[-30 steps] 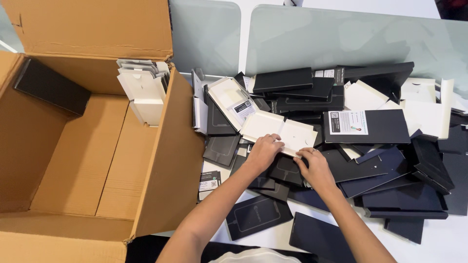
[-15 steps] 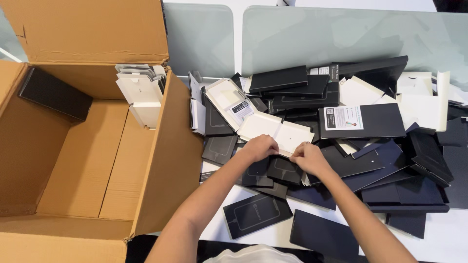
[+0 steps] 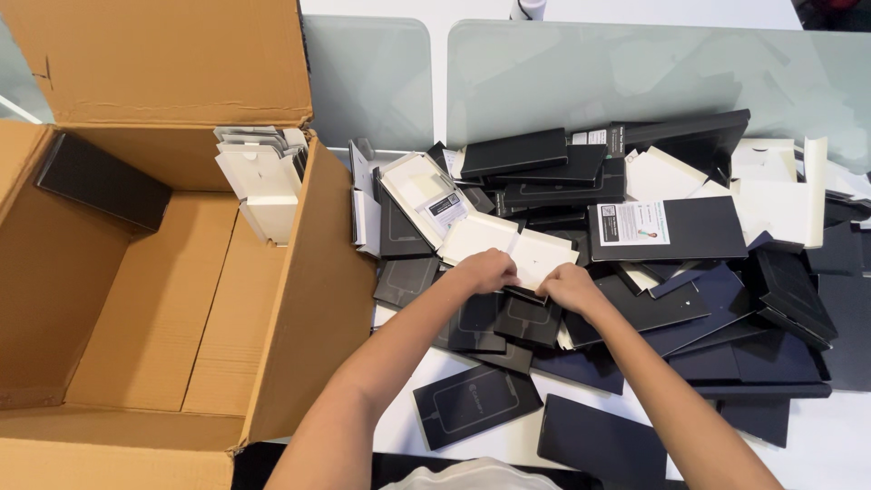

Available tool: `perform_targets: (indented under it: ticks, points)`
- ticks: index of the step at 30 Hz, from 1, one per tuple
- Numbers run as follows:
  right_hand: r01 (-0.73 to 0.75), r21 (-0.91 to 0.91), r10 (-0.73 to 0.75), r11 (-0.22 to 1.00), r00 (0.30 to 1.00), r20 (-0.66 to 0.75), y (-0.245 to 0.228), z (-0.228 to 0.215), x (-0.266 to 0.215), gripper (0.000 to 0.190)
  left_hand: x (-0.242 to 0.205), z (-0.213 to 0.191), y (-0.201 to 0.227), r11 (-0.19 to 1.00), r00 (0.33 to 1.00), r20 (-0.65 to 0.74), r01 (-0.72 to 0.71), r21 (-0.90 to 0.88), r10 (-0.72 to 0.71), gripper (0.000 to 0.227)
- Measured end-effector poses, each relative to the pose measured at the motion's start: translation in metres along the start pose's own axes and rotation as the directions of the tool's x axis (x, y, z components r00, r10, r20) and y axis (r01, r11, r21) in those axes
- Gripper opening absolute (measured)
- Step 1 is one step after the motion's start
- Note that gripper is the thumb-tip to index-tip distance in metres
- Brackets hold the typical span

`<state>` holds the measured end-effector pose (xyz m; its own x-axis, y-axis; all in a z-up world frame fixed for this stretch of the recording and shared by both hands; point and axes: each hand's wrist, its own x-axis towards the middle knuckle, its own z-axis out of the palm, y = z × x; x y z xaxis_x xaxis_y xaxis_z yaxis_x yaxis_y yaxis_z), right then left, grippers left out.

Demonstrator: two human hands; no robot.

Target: The person picks up small white boxes from a pile on a table, opens them to reveal black rectangular items inside, and places the white boxes into a large cardboard shipping box. The person repeats this process, handling the boxes and their contents by hand.

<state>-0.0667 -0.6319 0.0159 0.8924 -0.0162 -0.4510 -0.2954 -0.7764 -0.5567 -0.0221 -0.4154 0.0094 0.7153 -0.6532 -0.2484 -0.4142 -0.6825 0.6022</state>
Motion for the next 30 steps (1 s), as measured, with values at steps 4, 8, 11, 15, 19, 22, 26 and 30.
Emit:
perform_targets:
  ticks: [4, 8, 11, 15, 19, 22, 26, 30]
  points:
    - [0.341, -0.141, -0.365, 0.929, 0.908, -0.208, 0.001, -0.001, -0.02, 0.018, -0.015, -0.016, 0.012, 0.997, 0.991, -0.11, -0.08, -0.024, 0.077, 0.021]
    - [0.473, -0.296, -0.557, 0.83, 0.743, -0.372, -0.039, -0.03, -0.065, 0.016, -0.027, -0.032, 0.023, 0.975, 0.896, -0.384, -0.218, 0.054, 0.222, 0.021]
    - [0.493, -0.315, -0.585, 0.811, 0.689, -0.428, -0.076, -0.057, -0.088, 0.018, -0.04, -0.051, 0.035, 0.96, 0.788, -0.559, -0.273, 0.057, 0.258, 0.023]
    - [0.547, -0.091, -0.499, 0.832, 0.668, -0.552, -0.108, -0.084, -0.1, 0.029, -0.061, -0.086, 0.051, 0.92, 0.558, -0.762, -0.371, 0.125, 0.329, 0.024]
    - [0.627, -0.186, -0.57, 0.756, 0.493, -0.657, -0.116, -0.099, -0.101, 0.041, -0.081, -0.114, 0.055, 0.935, 0.589, -0.807, -0.308, -0.176, 0.042, 0.021]
    - [0.642, -0.097, -0.535, 0.761, 0.536, -0.653, -0.118, -0.097, -0.097, 0.048, -0.085, -0.127, 0.05, 0.759, 0.549, -0.825, -0.477, -0.442, -0.135, 0.027]
    - [0.701, 0.26, -0.495, 0.664, 0.673, -0.549, -0.127, -0.086, -0.086, 0.055, -0.095, -0.131, 0.039, 0.43, 0.664, -0.691, -0.556, -0.711, -0.285, 0.024]
    - [0.46, 0.682, -0.351, 0.568, 0.885, -0.305, -0.142, -0.078, -0.085, 0.037, -0.11, -0.126, 0.033, 0.346, 0.676, -0.652, -0.554, -0.757, -0.344, 0.023]
